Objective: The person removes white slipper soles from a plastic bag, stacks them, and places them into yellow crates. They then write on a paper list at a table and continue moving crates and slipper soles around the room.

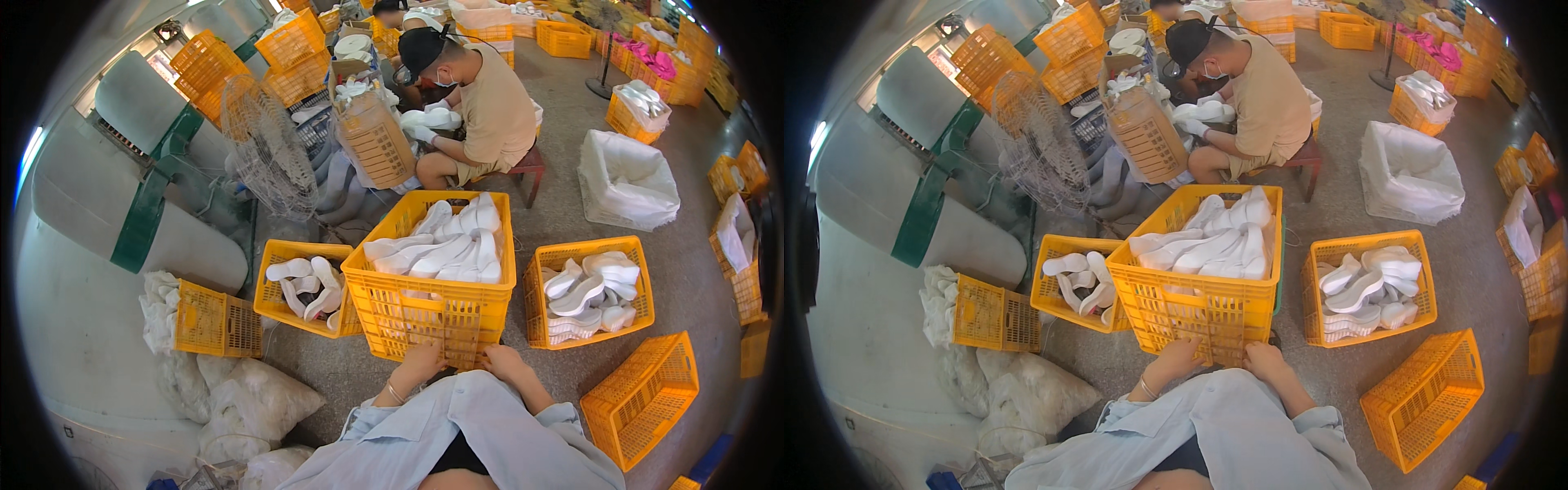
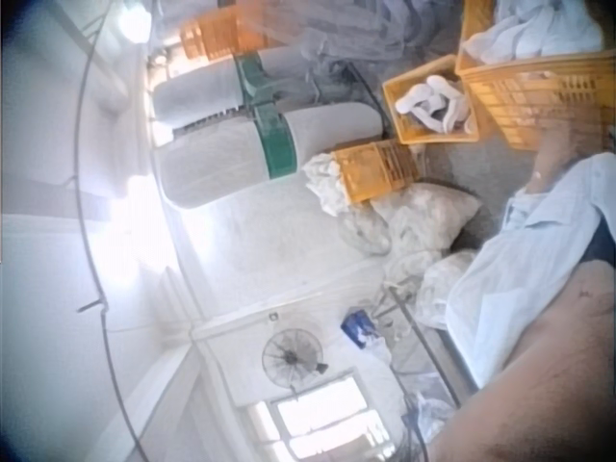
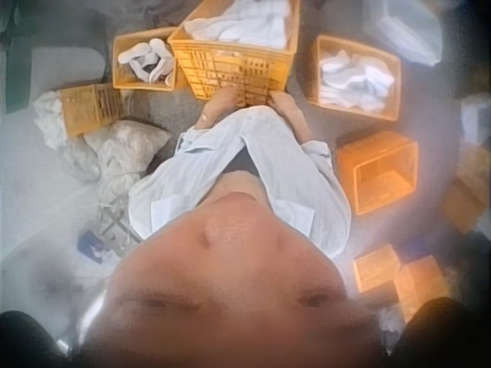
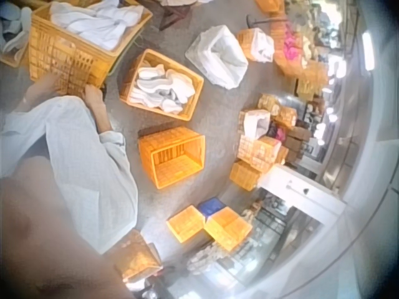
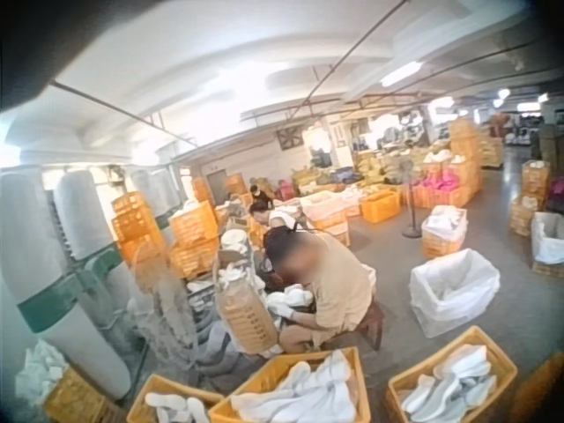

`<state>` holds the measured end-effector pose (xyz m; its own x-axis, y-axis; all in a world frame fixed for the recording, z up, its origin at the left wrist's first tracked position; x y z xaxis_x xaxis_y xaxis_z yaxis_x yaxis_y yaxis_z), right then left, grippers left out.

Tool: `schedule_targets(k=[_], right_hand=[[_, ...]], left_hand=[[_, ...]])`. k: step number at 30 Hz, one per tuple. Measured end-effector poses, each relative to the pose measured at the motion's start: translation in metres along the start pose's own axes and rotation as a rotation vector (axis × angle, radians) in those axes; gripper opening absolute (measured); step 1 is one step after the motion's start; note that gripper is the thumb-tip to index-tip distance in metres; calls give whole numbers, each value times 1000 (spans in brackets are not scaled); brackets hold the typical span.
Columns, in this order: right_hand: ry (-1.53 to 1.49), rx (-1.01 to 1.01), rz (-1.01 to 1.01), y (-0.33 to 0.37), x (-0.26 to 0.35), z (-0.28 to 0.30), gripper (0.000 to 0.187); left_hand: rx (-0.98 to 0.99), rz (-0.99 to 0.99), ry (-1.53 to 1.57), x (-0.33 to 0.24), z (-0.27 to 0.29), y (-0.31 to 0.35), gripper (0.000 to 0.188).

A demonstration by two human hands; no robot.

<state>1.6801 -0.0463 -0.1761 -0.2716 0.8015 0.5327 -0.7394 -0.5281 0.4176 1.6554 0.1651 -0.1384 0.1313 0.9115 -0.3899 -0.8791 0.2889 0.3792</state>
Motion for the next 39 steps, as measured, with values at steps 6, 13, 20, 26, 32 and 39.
schedule_targets(k=[6,13,20,26,32,39], right_hand=[[11,8,-30,5,1,0,24],[53,21,-46,5,3,-2,24],[59,30,-31,4,2,-9,23],[69,19,-3,2,5,-10,21],[81,45,9,-5,4,-14,22],[76,52,24,-8,0,-15,24]], left_hand=[[-5,-30,-45,0,-5,-3,43],[54,11,-26,4,-11,-3,43],[9,2,-57,5,-10,1,43],[60,36,-46,9,-9,4,45],[74,54,-50,11,-9,5,49],[66,43,-52,10,-11,3,50]])
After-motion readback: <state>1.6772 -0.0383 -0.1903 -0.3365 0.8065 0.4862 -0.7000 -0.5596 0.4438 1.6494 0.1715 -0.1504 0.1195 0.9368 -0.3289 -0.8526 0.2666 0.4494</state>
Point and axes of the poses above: each hand's wrist, its own y-axis away from the middle knuckle, its own z-axis out of the back of the hand, x = y × z, the point moved 2 cm from there along -y, towards the middle knuckle, and after that the axes turned 2 degrees about -z, right-handed, at the moved point
